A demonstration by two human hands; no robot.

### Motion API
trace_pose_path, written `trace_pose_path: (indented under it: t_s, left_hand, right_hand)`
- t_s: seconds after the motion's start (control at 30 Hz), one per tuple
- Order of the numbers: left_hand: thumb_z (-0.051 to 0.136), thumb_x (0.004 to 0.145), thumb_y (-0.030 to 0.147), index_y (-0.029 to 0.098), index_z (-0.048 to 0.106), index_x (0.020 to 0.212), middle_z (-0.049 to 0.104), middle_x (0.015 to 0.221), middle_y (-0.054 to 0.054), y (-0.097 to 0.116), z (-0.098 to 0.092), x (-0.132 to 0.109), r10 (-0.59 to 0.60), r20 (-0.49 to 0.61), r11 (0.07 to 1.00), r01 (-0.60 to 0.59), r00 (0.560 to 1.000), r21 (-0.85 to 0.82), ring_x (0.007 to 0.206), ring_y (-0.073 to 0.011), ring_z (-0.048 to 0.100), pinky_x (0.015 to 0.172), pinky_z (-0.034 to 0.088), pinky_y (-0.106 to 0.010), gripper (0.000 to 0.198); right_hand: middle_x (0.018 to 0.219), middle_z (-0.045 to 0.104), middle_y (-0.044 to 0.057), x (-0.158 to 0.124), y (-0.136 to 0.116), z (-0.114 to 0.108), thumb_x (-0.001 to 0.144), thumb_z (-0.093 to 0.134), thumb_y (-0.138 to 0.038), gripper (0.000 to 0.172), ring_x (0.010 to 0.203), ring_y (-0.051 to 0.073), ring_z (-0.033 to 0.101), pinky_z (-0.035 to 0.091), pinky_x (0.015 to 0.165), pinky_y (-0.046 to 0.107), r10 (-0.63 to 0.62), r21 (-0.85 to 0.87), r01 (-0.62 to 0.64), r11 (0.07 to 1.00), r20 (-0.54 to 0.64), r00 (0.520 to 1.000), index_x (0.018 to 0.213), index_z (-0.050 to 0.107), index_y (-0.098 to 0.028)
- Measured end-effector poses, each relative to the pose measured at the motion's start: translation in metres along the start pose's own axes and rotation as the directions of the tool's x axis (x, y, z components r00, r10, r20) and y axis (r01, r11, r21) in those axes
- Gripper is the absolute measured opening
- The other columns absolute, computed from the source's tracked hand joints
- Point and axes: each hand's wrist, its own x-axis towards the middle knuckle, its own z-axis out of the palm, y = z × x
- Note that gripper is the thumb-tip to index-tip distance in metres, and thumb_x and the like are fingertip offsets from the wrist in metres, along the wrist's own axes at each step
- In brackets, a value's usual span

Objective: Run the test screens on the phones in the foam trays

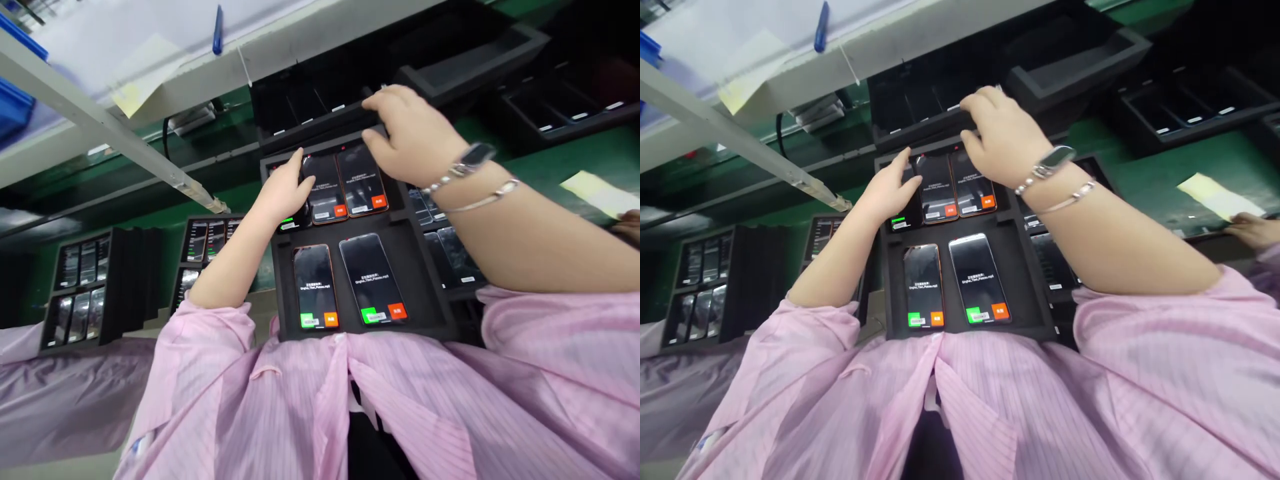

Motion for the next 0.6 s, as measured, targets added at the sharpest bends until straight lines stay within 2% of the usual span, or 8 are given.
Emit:
trace_pose_path:
  t_s: [0.07, 0.13, 0.2, 0.3, 0.37, 0.43, 0.5, 0.6]
  left_hand:
    - [0.061, 0.100, 0.060, 0.026, 0.043, 0.159, 0.049, 0.164, -0.013, 0.013, -0.009, -0.055, 0.166, -0.010, 0.986, -0.166, 0.986, 0.007, 0.156, -0.0352, 0.042, 0.131, 0.033, -0.057, 0.070]
    - [0.056, 0.101, 0.064, 0.031, 0.036, 0.162, 0.042, 0.169, -0.011, 0.032, -0.013, -0.117, 0.233, 0.012, 0.972, -0.233, 0.972, 0.008, 0.160, -0.0332, 0.037, 0.133, 0.031, -0.056, 0.073]
    - [0.058, 0.100, 0.064, 0.032, 0.030, 0.165, 0.036, 0.172, -0.012, 0.050, -0.010, -0.175, 0.243, 0.028, 0.970, -0.243, 0.970, 0.015, 0.162, -0.0349, 0.031, 0.133, 0.027, -0.060, 0.077]
    - [0.059, 0.101, 0.061, 0.030, 0.022, 0.167, 0.031, 0.173, -0.017, 0.064, 0.013, -0.240, 0.130, 0.005, 0.991, -0.130, 0.991, -0.004, 0.163, -0.0381, 0.026, 0.131, 0.026, -0.067, 0.082]
    - [0.059, 0.102, 0.058, 0.030, 0.020, 0.167, 0.033, 0.171, -0.018, 0.065, 0.035, -0.264, 0.043, -0.052, 0.998, -0.045, 0.998, -0.035, 0.164, -0.0386, 0.023, 0.129, 0.028, -0.069, 0.081]
    - [0.058, 0.103, 0.052, 0.032, 0.022, 0.166, 0.037, 0.169, -0.018, 0.064, 0.053, -0.276, -0.005, -0.126, 0.997, -0.005, 0.992, -0.073, 0.165, -0.0380, 0.022, 0.129, 0.029, -0.068, 0.075]
    - [0.056, 0.104, 0.045, 0.033, 0.023, 0.165, 0.040, 0.167, -0.016, 0.065, 0.064, -0.281, -0.025, -0.180, 0.996, 0.010, 0.983, -0.088, 0.165, -0.0372, 0.023, 0.129, 0.030, -0.067, 0.071]
    - [0.055, 0.102, 0.035, 0.036, 0.025, 0.165, 0.039, 0.168, -0.014, 0.069, 0.064, -0.282, -0.051, -0.153, 0.999, 0.050, 0.987, -0.005, 0.165, -0.0374, 0.022, 0.129, 0.029, -0.069, 0.069]
  right_hand:
    - [0.151, 0.058, 0.019, -0.038, -0.010, -0.022, 0.100, 0.057, -0.023, 0.047, 0.146, 0.031, 0.051, 0.039, 0.127, 0.048, -0.173, 0.040, 0.175, 0.984, -0.042, 0.984, 0.145, 0.058, -0.013]
    - [0.150, 0.060, 0.016, -0.081, -0.017, -0.040, 0.101, 0.057, -0.029, 0.047, 0.146, 0.031, 0.053, 0.042, 0.126, 0.051, -0.291, 0.072, 0.294, 0.953, -0.048, 0.956, 0.147, 0.056, -0.021]
    - [0.149, 0.062, 0.013, -0.126, -0.024, -0.046, 0.101, 0.059, -0.032, 0.049, 0.145, 0.033, 0.054, 0.043, 0.125, 0.057, -0.370, 0.095, 0.373, 0.923, -0.044, 0.928, 0.150, 0.053, -0.030]
    - [0.150, 0.061, 0.012, -0.192, -0.034, -0.032, 0.097, 0.067, -0.033, 0.066, 0.149, 0.037, 0.050, 0.046, 0.121, 0.066, -0.435, 0.159, 0.431, 0.888, -0.013, 0.900, 0.158, 0.043, -0.034]
    - [0.157, 0.056, 0.010, -0.229, -0.038, -0.013, 0.096, 0.070, -0.040, 0.076, 0.152, 0.040, 0.046, 0.046, 0.118, 0.072, -0.407, 0.168, 0.397, 0.902, 0.027, 0.913, 0.163, 0.035, -0.041]
    - [0.163, 0.051, 0.004, -0.254, -0.039, 0.005, 0.093, 0.073, -0.047, 0.075, 0.153, 0.041, 0.045, 0.042, 0.120, 0.076, -0.333, 0.155, 0.320, 0.935, 0.067, 0.940, 0.160, 0.039, -0.051]
    - [0.163, 0.052, 0.000, -0.269, -0.039, 0.017, 0.090, 0.074, -0.051, 0.063, 0.152, 0.043, 0.045, 0.038, 0.123, 0.076, -0.280, 0.125, 0.265, 0.956, 0.118, 0.953, 0.149, 0.053, -0.056]
    - [0.159, 0.056, 0.002, -0.271, -0.039, 0.019, 0.090, 0.071, -0.056, 0.042, 0.151, 0.045, 0.045, 0.035, 0.124, 0.077, -0.270, 0.082, 0.258, 0.963, 0.212, 0.939, 0.131, 0.072, -0.047]
